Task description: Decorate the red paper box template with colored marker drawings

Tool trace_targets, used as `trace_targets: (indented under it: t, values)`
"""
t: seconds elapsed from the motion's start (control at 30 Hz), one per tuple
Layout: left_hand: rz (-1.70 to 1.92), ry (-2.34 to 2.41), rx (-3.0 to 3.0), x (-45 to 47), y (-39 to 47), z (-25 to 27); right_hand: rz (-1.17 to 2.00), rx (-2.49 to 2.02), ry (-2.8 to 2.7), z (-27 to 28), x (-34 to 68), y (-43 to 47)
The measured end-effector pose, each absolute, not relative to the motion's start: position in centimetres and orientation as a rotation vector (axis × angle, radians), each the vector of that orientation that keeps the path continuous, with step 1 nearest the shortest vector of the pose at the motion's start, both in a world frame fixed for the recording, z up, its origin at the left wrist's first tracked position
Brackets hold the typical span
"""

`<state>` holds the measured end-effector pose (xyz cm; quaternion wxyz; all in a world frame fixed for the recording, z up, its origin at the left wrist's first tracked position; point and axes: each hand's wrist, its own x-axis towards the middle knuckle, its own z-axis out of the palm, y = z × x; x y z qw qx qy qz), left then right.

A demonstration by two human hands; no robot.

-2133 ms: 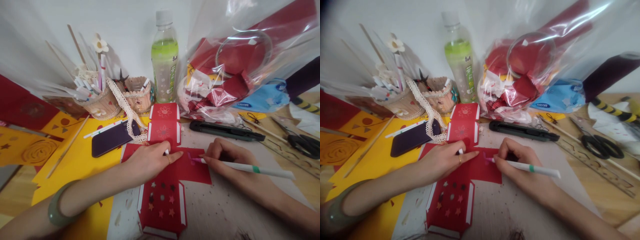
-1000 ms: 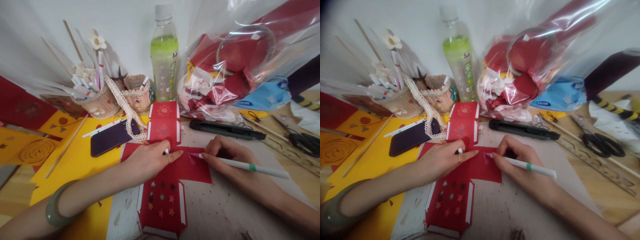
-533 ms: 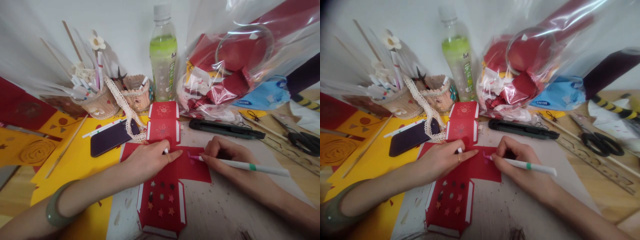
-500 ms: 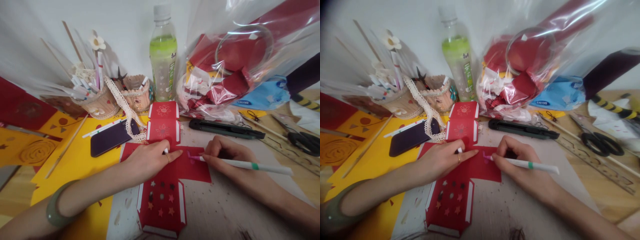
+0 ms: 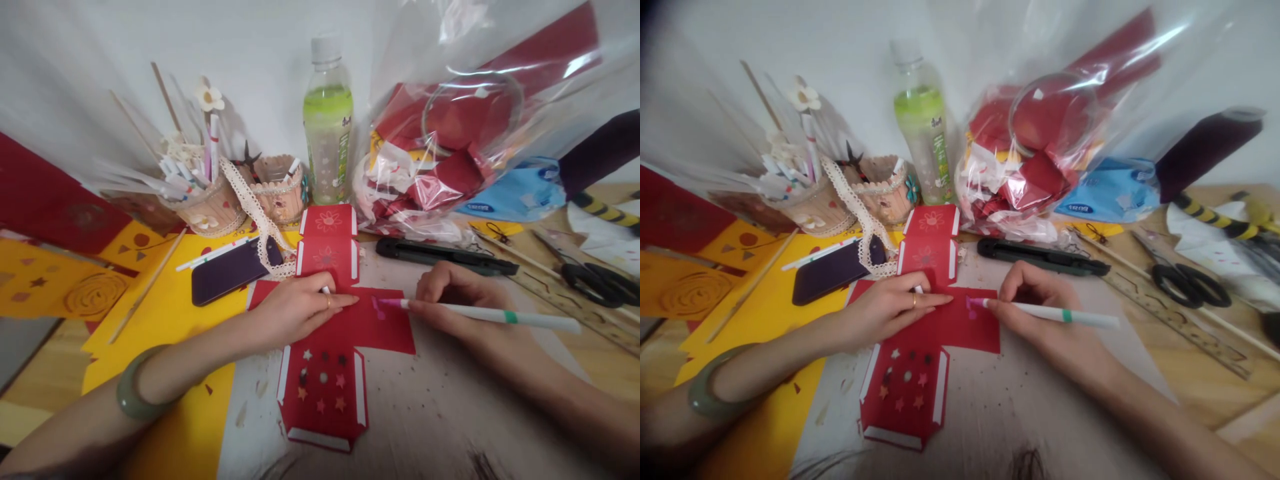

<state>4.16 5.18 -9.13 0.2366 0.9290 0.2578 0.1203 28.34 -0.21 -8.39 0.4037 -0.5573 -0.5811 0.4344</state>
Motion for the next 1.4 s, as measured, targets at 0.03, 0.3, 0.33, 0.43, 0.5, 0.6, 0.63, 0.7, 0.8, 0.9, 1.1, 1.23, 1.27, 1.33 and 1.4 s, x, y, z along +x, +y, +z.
trace_targets:
  t: [0.03, 0.3, 0.33, 0.43, 0.5, 0.6, 0.63, 0.7, 0.8, 0.9, 1.1, 1.23, 1.27, 1.33, 1.4]
  values:
    - [0.355, 0.684, 2.494, 4.1, 5.3, -9.0, 1.11, -1.38, -1.509, -8.5, 28.2, -0.2]
    - [0.331, 0.644, 2.367, 3.9, 5.6, -8.6, 1.081, -1.388, -1.727, -9.3, 27.5, -0.4]
    - [0.33, 0.641, 2.365, 3.9, 5.6, -8.6, 1.071, -1.398, -1.739, -9.2, 27.4, -0.4]
    - [0.332, 0.635, 2.367, 3.9, 5.6, -8.7, 1.053, -1.405, -1.757, -9.1, 27.3, -0.4]
    - [0.337, 0.633, 2.372, 3.9, 5.5, -8.7, 1.052, -1.404, -1.758, -9.0, 27.2, -0.3]
    - [0.349, 0.624, 2.374, 3.9, 5.5, -8.7, 1.045, -1.401, -1.765, -9.0, 27.1, -0.3]
    - [0.347, 0.621, 2.374, 3.9, 5.5, -8.6, 1.039, -1.403, -1.771, -9.0, 27.1, -0.2]
    - [0.343, 0.621, 2.374, 3.9, 5.5, -8.6, 1.027, -1.409, -1.785, -9.0, 27.1, -0.2]
    - [0.329, 0.633, 2.377, 3.9, 5.5, -8.5, 1.026, -1.422, -1.791, -9.1, 27.2, -0.2]
    - [0.345, 0.626, 2.377, 3.9, 5.6, -8.6, 1.054, -1.417, -1.771, -9.3, 27.5, -0.3]
    - [0.362, 0.622, 2.384, 3.9, 5.6, -8.7, 1.079, -1.402, -1.75, -9.6, 27.9, -0.6]
    - [0.4, 0.581, 2.377, 3.9, 5.6, -8.9, 1.071, -1.378, -1.767, -9.7, 27.7, -0.5]
    - [0.406, 0.573, 2.377, 3.9, 5.7, -8.9, 1.074, -1.377, -1.769, -9.7, 27.6, -0.4]
    - [0.405, 0.578, 2.381, 3.8, 5.7, -8.9, 1.074, -1.384, -1.768, -9.6, 27.6, -0.4]
    - [0.398, 0.586, 2.386, 3.8, 5.7, -8.9, 1.074, -1.397, -1.769, -9.4, 27.5, -0.3]
